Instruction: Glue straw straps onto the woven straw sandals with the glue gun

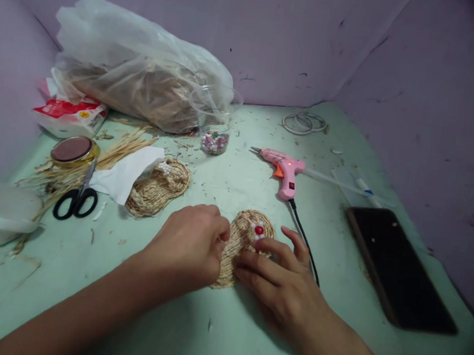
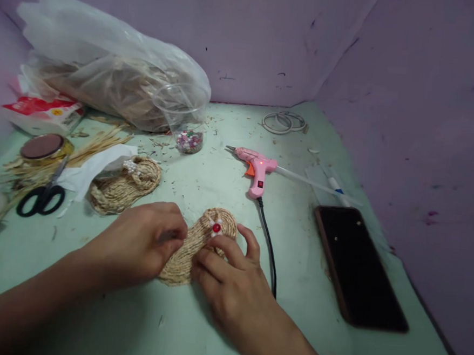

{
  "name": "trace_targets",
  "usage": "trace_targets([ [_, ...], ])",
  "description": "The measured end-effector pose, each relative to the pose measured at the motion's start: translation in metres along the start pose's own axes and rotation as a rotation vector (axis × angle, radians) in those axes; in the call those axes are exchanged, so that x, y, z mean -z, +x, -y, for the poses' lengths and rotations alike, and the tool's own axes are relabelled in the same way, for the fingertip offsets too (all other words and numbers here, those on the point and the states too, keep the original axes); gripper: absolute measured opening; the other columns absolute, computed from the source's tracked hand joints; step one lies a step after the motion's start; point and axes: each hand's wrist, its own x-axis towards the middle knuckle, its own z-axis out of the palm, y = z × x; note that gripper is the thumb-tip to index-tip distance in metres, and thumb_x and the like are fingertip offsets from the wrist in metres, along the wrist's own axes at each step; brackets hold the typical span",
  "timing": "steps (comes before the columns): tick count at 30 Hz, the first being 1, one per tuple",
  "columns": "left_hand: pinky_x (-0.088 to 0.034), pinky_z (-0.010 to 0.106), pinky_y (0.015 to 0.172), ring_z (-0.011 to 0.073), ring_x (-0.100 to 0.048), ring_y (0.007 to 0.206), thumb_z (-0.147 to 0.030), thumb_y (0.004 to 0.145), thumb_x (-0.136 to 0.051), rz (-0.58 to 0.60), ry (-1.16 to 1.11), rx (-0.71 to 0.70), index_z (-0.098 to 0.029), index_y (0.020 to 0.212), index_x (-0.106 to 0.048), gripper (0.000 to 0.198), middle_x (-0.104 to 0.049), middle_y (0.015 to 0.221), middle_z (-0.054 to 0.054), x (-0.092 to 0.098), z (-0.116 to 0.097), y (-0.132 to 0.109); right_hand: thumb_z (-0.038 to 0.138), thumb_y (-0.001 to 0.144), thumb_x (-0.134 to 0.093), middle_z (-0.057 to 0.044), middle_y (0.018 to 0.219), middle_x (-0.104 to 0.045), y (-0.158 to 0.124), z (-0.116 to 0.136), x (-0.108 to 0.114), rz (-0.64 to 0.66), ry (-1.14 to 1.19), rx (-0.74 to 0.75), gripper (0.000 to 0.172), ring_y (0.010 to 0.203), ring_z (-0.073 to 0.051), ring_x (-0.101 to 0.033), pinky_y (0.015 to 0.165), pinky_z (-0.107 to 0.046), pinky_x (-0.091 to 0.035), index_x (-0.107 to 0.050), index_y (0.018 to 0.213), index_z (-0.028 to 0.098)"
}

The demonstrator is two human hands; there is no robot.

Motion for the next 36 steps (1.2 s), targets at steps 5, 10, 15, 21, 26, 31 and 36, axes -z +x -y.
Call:
trace_targets([
  [5,-0.036,0.039,0.073,0.019,-0.053,0.07,-0.015,0.07,-0.047,0.019,0.168,-0.066,-0.018,0.064,-0.062,0.017,-0.061,0.069,0.006,-0.008,-0.006,-0.005,0.014,0.085,-0.048,0.004,0.09,-0.07,-0.001,-0.003,-0.003,-0.003,-0.003,-0.005,0.018,0.096,-0.016,-0.055,0.103,-0.042,-0.017,-0.064,0.086,0.022],
  [10,-0.033,0.047,0.082,0.0221,-0.052,0.076,-0.014,0.071,-0.047,-0.062,0.205,-0.079,-0.017,0.071,-0.064,0.018,-0.06,0.075,0.008,-0.012,-0.005,-0.011,0.013,0.086,-0.047,0.004,0.083,-0.069,0.0,0.0,-0.01,0.016,-0.008,0.002,0.017,0.085,-0.013,-0.057,0.102,-0.041,-0.021,-0.062,0.083,0.021],
  [15,-0.033,0.051,0.086,0.0287,-0.048,0.093,-0.022,0.072,-0.052,-0.147,0.182,-0.105,-0.017,0.078,-0.063,0.014,-0.057,0.09,0.011,-0.007,-0.008,-0.026,0.016,0.085,-0.051,0.003,0.083,-0.069,0.002,0.008,-0.009,-0.008,-0.064,0.001,0.014,0.086,-0.015,-0.055,0.103,-0.041,-0.018,-0.063,0.083,0.021],
  [21,-0.027,0.058,0.093,0.0352,-0.043,0.105,-0.021,0.069,-0.055,-0.182,0.271,-0.063,-0.016,0.082,-0.063,0.016,-0.058,0.094,0.012,-0.012,-0.014,-0.029,0.038,0.074,-0.064,-0.002,0.114,-0.062,0.012,-0.003,0.011,0.048,-0.085,-0.067,0.03,0.114,-0.027,-0.042,0.106,-0.051,-0.01,-0.062,0.099,0.022],
  [26,-0.023,0.059,0.096,0.0326,-0.048,0.099,-0.023,0.072,-0.057,-0.161,0.263,-0.036,-0.016,0.08,-0.062,0.012,-0.06,0.085,0.009,-0.019,-0.014,-0.029,0.032,0.075,-0.061,-0.003,0.106,-0.064,0.024,-0.011,0.012,0.227,-0.107,-0.043,0.032,0.113,-0.026,-0.043,0.106,-0.05,-0.006,-0.06,0.105,0.019],
  [31,-0.023,0.06,0.093,0.0309,-0.051,0.094,-0.022,0.072,-0.056,-0.173,0.26,-0.061,-0.017,0.078,-0.061,0.009,-0.061,0.08,0.007,-0.021,-0.011,-0.029,0.024,0.076,-0.057,-0.002,0.089,-0.067,0.024,-0.008,0.009,0.205,-0.113,-0.019,0.025,0.106,-0.024,-0.047,0.106,-0.05,-0.006,-0.062,0.1,0.02],
  [36,-0.025,0.059,0.093,0.0296,-0.052,0.091,-0.023,0.071,-0.058,-0.208,0.265,-0.064,-0.018,0.073,-0.061,0.007,-0.061,0.076,0.006,-0.024,-0.011,-0.026,0.026,0.077,-0.057,-0.001,0.089,-0.066,0.026,-0.008,0.01,0.266,-0.104,-0.045,0.021,0.106,-0.024,-0.047,0.105,-0.049,-0.005,-0.063,0.097,0.021],
])
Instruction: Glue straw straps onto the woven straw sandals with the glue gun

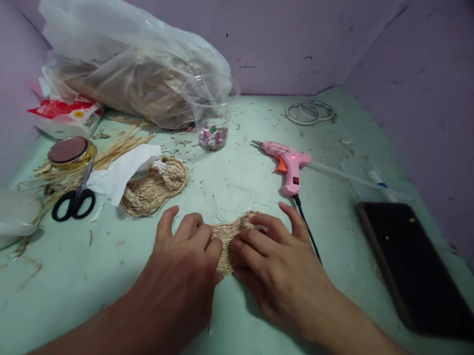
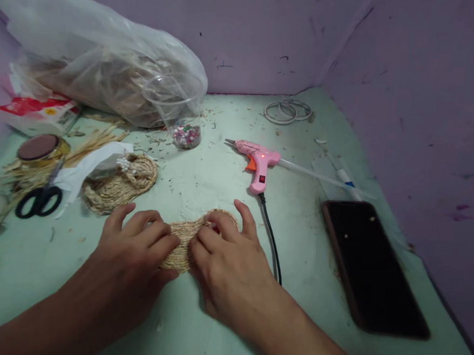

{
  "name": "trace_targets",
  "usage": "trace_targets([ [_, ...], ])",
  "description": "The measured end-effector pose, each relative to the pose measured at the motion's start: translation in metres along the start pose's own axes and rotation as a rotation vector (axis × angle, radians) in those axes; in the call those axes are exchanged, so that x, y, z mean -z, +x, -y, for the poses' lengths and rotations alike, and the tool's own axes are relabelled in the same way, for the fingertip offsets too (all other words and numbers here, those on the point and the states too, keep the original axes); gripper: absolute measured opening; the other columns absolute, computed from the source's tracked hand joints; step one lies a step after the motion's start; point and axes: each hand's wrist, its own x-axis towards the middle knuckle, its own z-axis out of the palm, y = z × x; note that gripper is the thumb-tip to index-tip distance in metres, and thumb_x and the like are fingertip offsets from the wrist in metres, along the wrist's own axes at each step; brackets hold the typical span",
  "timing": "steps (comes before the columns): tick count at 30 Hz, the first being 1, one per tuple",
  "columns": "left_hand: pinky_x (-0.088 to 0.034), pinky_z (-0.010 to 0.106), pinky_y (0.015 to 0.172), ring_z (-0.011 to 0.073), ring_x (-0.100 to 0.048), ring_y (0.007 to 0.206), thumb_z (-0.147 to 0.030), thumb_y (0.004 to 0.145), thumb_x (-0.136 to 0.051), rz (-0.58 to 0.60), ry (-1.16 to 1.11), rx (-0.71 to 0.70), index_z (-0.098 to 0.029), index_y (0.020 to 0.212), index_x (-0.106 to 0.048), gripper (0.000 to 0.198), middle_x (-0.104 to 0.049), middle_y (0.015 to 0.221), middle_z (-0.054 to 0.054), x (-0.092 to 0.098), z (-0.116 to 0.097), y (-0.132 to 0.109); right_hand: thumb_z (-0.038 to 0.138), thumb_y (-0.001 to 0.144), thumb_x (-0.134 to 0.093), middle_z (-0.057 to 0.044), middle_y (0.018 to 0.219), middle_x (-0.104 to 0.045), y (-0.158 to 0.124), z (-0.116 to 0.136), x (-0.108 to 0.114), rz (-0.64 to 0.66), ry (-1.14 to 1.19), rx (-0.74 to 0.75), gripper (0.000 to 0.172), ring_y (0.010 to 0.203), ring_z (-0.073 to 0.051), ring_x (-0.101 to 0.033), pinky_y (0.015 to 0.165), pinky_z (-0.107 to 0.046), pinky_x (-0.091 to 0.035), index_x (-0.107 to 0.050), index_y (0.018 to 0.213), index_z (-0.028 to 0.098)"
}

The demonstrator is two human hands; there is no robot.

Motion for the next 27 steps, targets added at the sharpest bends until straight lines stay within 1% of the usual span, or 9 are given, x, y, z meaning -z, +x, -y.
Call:
trace_targets([
  [4,-0.026,0.058,0.092,0.0281,-0.053,0.088,-0.018,0.071,-0.055,-0.015,-0.018,0.001,-0.017,0.075,-0.061,0.007,-0.062,0.075,0.006,-0.001,0.0,-0.001,0.028,0.076,-0.058,-0.001,0.089,-0.066,0.001,-0.001,0.0,0.018,0.008,-0.018,0.023,0.103,-0.024,-0.048,0.105,-0.049,-0.005,-0.063,0.097,0.02],
  [9,-0.026,0.057,0.093,0.0278,-0.052,0.088,-0.019,0.07,-0.057,0.007,-0.041,-0.004,-0.017,0.075,-0.06,0.007,-0.062,0.076,0.005,0.0,0.002,0.001,0.027,0.075,-0.058,-0.001,0.087,-0.066,0.004,-0.001,0.001,0.038,0.009,-0.023,0.018,0.1,-0.024,-0.048,0.105,-0.049,-0.005,-0.064,0.09,0.019],
  [14,-0.026,0.057,0.094,0.0276,-0.052,0.089,-0.019,0.069,-0.057,0.037,-0.053,0.005,-0.017,0.072,-0.06,0.004,-0.06,0.076,0.005,0.001,0.002,0.003,0.024,0.074,-0.057,-0.001,0.088,-0.066,0.008,0.0,0.003,0.09,0.009,-0.041,0.022,0.097,-0.023,-0.048,0.104,-0.048,-0.008,-0.064,0.094,0.021],
  [20,-0.025,0.058,0.094,0.0283,-0.051,0.089,-0.021,0.068,-0.059,0.021,-0.003,-0.024,-0.017,0.068,-0.061,0.004,-0.058,0.073,0.005,0.002,0.002,0.004,0.022,0.074,-0.056,0.0,0.088,-0.065,0.009,0.001,0.003,0.098,0.006,-0.045,0.017,0.098,-0.023,-0.048,0.104,-0.048,-0.008,-0.065,0.088,0.021],
  [27,-0.026,0.057,0.094,0.0278,-0.051,0.089,-0.02,0.065,-0.059,0.022,0.023,-0.029,-0.017,0.068,-0.061,0.004,-0.057,0.076,0.005,0.002,0.002,0.006,0.021,0.071,-0.058,0.0,0.087,-0.066,0.011,0.001,0.003,0.098,0.018,-0.061,0.018,0.098,-0.023,-0.048,0.103,-0.048,-0.01,-0.066,0.088,0.021],
])
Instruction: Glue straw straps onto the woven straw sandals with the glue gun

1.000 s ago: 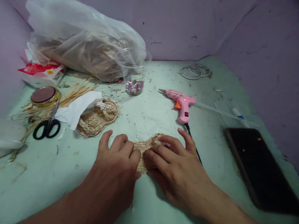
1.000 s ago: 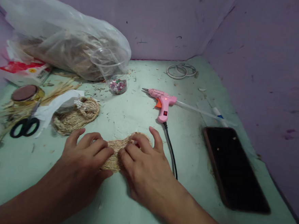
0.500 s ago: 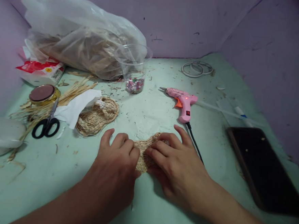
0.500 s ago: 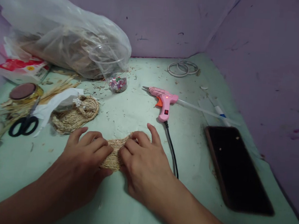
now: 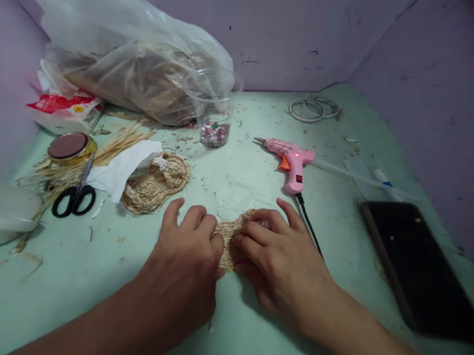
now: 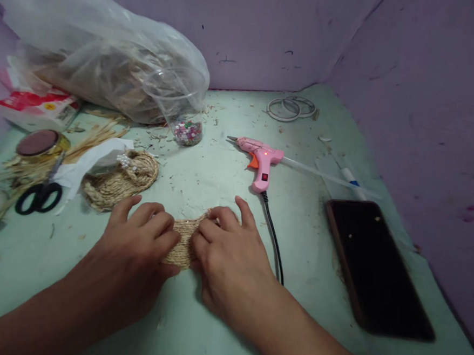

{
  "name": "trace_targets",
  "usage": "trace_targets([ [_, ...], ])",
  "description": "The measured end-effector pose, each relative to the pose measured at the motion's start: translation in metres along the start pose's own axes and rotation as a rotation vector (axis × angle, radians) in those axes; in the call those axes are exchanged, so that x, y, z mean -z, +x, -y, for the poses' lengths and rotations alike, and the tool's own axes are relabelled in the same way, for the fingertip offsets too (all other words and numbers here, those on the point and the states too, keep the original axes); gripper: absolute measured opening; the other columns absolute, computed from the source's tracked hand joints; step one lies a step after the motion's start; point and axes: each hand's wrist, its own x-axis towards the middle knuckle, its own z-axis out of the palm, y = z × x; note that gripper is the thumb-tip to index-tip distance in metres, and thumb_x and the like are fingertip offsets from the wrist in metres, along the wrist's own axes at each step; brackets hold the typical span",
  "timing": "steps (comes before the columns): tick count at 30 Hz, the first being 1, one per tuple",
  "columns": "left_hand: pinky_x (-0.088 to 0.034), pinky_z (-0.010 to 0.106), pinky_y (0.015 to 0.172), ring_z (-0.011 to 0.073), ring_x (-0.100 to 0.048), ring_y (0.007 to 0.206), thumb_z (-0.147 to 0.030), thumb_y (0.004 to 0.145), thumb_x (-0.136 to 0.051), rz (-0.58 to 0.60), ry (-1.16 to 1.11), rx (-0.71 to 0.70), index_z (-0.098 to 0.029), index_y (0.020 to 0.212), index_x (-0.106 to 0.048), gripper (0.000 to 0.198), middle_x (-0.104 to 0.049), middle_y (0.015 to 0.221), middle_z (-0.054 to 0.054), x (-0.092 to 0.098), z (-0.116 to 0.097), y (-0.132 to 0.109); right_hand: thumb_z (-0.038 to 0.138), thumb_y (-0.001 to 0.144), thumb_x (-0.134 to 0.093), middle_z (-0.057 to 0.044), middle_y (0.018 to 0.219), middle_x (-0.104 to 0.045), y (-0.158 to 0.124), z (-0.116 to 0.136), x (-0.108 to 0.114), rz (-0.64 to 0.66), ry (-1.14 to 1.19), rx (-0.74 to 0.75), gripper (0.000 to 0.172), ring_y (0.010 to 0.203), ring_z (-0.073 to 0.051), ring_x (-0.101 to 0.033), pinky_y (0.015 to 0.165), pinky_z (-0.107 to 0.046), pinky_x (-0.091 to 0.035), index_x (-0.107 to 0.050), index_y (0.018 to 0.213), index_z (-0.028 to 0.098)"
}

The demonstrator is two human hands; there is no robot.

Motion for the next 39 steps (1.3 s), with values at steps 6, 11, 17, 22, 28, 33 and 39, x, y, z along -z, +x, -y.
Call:
trace_targets([
  [6,-0.027,0.056,0.094,0.0268,-0.051,0.086,-0.018,0.063,-0.058,-0.026,0.014,0.002,-0.018,0.067,-0.061,0.005,-0.057,0.076,0.006,-0.001,0.0,0.001,0.02,0.072,-0.058,0.0,0.087,-0.066,0.0,0.001,0.0,0.004,-0.008,-0.008,0.018,0.098,-0.023,-0.048,0.103,-0.049,-0.01,-0.066,0.088,0.02],
  [11,-0.028,0.056,0.092,0.027,-0.051,0.085,-0.018,0.061,-0.059,-0.023,0.057,-0.014,-0.018,0.067,-0.061,0.007,-0.057,0.075,0.006,-0.001,-0.003,-0.002,0.022,0.073,-0.057,0.0,0.087,-0.065,-0.001,0.001,-0.002,0.009,-0.019,-0.005,0.018,0.098,-0.024,-0.047,0.103,-0.049,-0.01,-0.065,0.089,0.02],
  [17,-0.029,0.055,0.093,0.0313,-0.047,0.096,-0.03,0.065,-0.063,-0.07,0.05,0.045,-0.014,0.094,-0.061,0.033,-0.058,0.095,0.012,0.002,-0.003,-0.001,0.024,0.074,-0.056,0.0,0.09,-0.065,-0.001,0.002,0.0,0.015,-0.029,-0.001,0.019,0.101,-0.024,-0.045,0.103,-0.049,-0.009,-0.065,0.091,0.021],
  [22,-0.028,0.055,0.093,0.0346,-0.04,0.107,-0.034,0.061,-0.065,-0.008,-0.011,0.059,-0.013,0.1,-0.058,0.045,-0.052,0.109,0.016,0.0,0.001,0.009,0.025,0.072,-0.056,-0.001,0.089,-0.064,-0.001,0.001,0.001,0.034,-0.026,0.003,0.018,0.1,-0.024,-0.046,0.104,-0.049,-0.006,-0.064,0.088,0.02],
  [28,-0.03,0.051,0.091,0.0298,-0.042,0.099,-0.026,0.063,-0.059,0.103,-0.086,0.032,-0.014,0.093,-0.058,0.032,-0.053,0.097,0.011,0.002,-0.003,0.015,0.024,0.071,-0.056,-0.001,0.087,-0.064,-0.001,0.002,0.001,0.029,-0.034,0.024,0.017,0.098,-0.024,-0.046,0.104,-0.048,-0.005,-0.064,0.085,0.019],
  [33,-0.028,0.052,0.092,0.0298,-0.043,0.096,-0.022,0.06,-0.058,0.076,-0.055,-0.002,-0.015,0.087,-0.06,0.028,-0.055,0.09,0.01,0.003,-0.005,0.018,0.021,0.072,-0.055,0.0,0.086,-0.064,-0.001,0.001,0.0,0.027,-0.039,0.026,0.018,0.097,-0.023,-0.046,0.103,-0.048,-0.006,-0.065,0.086,0.02],
  [39,-0.026,0.054,0.093,0.031,-0.044,0.096,-0.025,0.059,-0.059,0.073,-0.04,0.005,-0.016,0.084,-0.064,0.027,-0.056,0.088,0.011,0.004,-0.007,0.021,0.017,0.07,-0.056,0.0,0.082,-0.063,0.001,0.001,-0.001,0.024,-0.081,0.037,0.016,0.095,-0.023,-0.046,0.103,-0.048,-0.006,-0.066,0.083,0.02],
])
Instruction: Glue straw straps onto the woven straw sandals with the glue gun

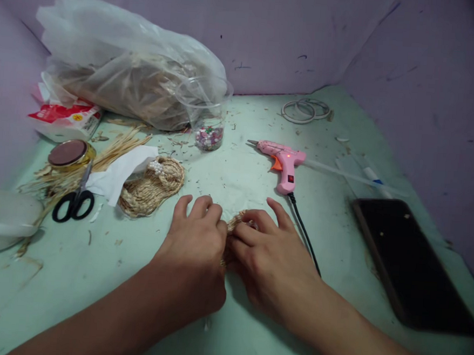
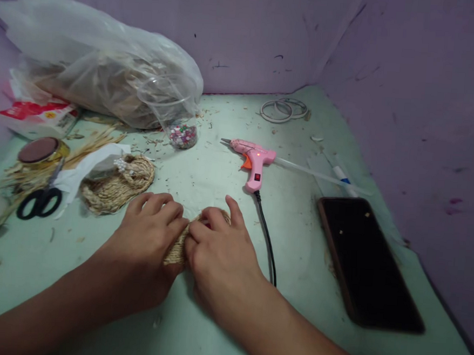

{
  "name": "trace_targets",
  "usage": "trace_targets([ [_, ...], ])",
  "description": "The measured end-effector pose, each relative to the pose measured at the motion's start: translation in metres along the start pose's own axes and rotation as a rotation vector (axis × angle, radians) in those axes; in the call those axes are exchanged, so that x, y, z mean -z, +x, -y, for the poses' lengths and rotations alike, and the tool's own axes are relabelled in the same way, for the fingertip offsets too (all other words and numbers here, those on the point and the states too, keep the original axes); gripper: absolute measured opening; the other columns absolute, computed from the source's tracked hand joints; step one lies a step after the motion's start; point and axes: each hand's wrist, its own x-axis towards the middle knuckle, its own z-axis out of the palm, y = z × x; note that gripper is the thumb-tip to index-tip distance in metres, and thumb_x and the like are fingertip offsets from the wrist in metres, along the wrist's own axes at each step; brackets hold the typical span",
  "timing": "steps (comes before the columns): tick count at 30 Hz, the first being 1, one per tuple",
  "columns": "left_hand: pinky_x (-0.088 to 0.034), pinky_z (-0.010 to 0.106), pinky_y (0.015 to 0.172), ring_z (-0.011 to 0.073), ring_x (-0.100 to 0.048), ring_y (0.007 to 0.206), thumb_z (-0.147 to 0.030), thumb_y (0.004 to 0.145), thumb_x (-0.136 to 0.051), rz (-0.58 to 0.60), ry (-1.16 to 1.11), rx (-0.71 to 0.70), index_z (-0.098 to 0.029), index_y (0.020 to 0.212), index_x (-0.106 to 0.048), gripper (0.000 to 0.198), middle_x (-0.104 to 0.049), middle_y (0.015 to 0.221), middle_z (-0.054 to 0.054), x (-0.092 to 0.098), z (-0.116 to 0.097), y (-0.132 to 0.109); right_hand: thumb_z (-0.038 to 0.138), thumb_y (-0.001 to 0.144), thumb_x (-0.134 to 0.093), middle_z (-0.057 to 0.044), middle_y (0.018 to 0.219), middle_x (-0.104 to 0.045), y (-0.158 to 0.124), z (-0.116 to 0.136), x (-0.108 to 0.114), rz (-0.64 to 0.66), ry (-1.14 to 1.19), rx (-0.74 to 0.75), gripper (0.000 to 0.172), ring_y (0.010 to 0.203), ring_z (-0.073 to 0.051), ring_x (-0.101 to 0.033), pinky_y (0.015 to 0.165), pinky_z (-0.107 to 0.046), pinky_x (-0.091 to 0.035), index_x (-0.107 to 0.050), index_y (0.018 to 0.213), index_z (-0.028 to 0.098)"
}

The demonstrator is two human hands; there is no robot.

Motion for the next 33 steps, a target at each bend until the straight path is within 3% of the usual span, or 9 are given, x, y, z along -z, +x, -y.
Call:
trace_targets([
  [5,-0.027,0.054,0.092,0.0304,-0.044,0.094,-0.023,0.059,-0.057,-0.005,-0.002,0.007,-0.015,0.081,-0.064,0.025,-0.056,0.087,0.011,0.001,-0.001,0.0,0.017,0.073,-0.056,0.001,0.076,-0.063,0.002,0.002,0.0,-0.014,-0.039,0.006,0.011,0.09,-0.022,-0.048,0.103,-0.047,-0.005,-0.066,0.075,0.021],
  [12,-0.028,0.053,0.092,0.0302,-0.044,0.095,-0.026,0.061,-0.058,0.002,-0.001,-0.013,-0.015,0.076,-0.063,0.019,-0.056,0.087,0.011,0.001,0.001,0.0,0.019,0.073,-0.058,-0.001,0.081,-0.064,0.0,0.002,0.0,-0.002,-0.03,-0.003,0.01,0.094,-0.023,-0.048,0.102,-0.049,-0.008,-0.065,0.079,0.02],
  [17,-0.026,0.052,0.094,0.0293,-0.043,0.097,-0.03,0.064,-0.06,0.002,-0.014,-0.028,-0.014,0.08,-0.062,0.023,-0.055,0.09,0.01,0.0,0.004,-0.004,0.021,0.076,-0.055,-0.002,0.093,-0.064,-0.004,0.002,-0.002,-0.004,-0.029,-0.047,0.019,0.099,-0.024,-0.046,0.103,-0.05,-0.01,-0.063,0.093,0.018],
  [21,-0.027,0.052,0.093,0.029,-0.043,0.096,-0.031,0.065,-0.058,0.006,-0.012,-0.027,-0.015,0.08,-0.062,0.022,-0.055,0.09,0.01,0.0,0.003,-0.004,0.021,0.078,-0.054,0.0,0.092,-0.065,-0.005,0.003,-0.001,-0.004,-0.038,-0.048,0.015,0.099,-0.024,-0.047,0.102,-0.051,-0.011,-0.063,0.09,0.02],
  [26,-0.028,0.052,0.092,0.0283,-0.044,0.093,-0.031,0.067,-0.057,-0.012,-0.014,-0.032,-0.015,0.079,-0.062,0.02,-0.054,0.087,0.01,0.0,0.004,-0.003,0.017,0.074,-0.055,-0.005,0.088,-0.066,-0.003,0.006,0.0,-0.019,-0.057,-0.105,0.016,0.095,-0.024,-0.052,0.103,-0.047,-0.013,-0.06,0.088,0.016],
  [31,-0.028,0.052,0.092,0.029,-0.044,0.094,-0.03,0.064,-0.058,0.007,-0.02,-0.024,-0.015,0.076,-0.062,0.02,-0.055,0.088,0.011,0.001,0.004,-0.003,0.019,0.07,-0.059,-0.005,0.088,-0.067,-0.005,0.008,0.009,-0.015,0.018,-0.11,0.02,0.097,-0.025,-0.053,0.104,-0.051,-0.013,-0.059,0.09,0.017],
  [33,-0.027,0.051,0.092,0.0292,-0.044,0.095,-0.028,0.064,-0.057,0.009,-0.016,-0.021,-0.014,0.076,-0.063,0.02,-0.055,0.088,0.011,0.002,0.004,-0.004,0.022,0.072,-0.059,-0.003,0.09,-0.067,-0.009,0.007,0.016,-0.088,0.1,-0.089,0.019,0.102,-0.025,-0.051,0.104,-0.052,-0.013,-0.06,0.091,0.019],
])
